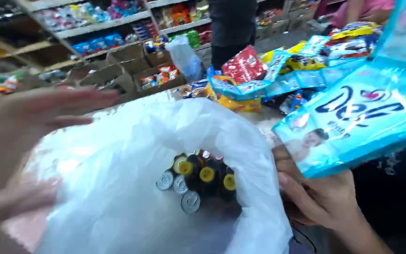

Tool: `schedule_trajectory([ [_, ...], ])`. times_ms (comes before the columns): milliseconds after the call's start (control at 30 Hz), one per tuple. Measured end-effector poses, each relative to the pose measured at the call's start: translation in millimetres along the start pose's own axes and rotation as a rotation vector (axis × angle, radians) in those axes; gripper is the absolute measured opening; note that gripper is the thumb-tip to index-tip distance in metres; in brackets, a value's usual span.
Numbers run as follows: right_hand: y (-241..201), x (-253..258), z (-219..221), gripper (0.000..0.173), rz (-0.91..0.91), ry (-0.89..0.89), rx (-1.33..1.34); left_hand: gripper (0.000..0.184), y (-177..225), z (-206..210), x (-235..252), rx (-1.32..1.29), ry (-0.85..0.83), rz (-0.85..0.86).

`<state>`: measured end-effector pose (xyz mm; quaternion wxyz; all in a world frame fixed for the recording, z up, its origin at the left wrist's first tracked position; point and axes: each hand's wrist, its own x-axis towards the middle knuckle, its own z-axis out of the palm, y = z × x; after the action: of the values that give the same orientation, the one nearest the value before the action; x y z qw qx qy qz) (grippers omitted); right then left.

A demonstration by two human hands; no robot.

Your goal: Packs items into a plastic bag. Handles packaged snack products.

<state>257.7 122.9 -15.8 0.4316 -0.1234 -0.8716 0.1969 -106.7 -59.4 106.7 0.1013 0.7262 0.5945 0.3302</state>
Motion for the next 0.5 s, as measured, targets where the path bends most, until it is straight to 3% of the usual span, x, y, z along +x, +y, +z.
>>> schedule_trajectory([
  [67, -8.0, 9.3, 11.7, 0.034, -0.008, 0.000, -0.081, 0.095, 15.8, 31.3, 23.6, 0.227, -0.136, -0.183],
  [233, -13.4, 11.0, 26.9, 0.024, 0.143, -0.354, 0.028, 0.112, -11.5, 105.2, 45.0, 0.575, -0.286, -0.243],
  [333, 4.8, -10.8, 20.9, 0.032, 0.113, -0.382, 0.156, 0.084, -36.4, 119.4, 54.4, 0.650, -0.332, -0.159],
  [400, 19.6, -26.9, 16.2, 0.031, 0.117, -0.306, 0.259, 0.056, -52.0, 118.4, 60.3, 0.646, -0.304, 0.012],
  [500, 33.0, -59.8, 16.9, 0.030, 0.175, -0.174, 0.270, 0.033, -50.4, 92.1, 83.7, 0.619, -0.232, 0.156],
])
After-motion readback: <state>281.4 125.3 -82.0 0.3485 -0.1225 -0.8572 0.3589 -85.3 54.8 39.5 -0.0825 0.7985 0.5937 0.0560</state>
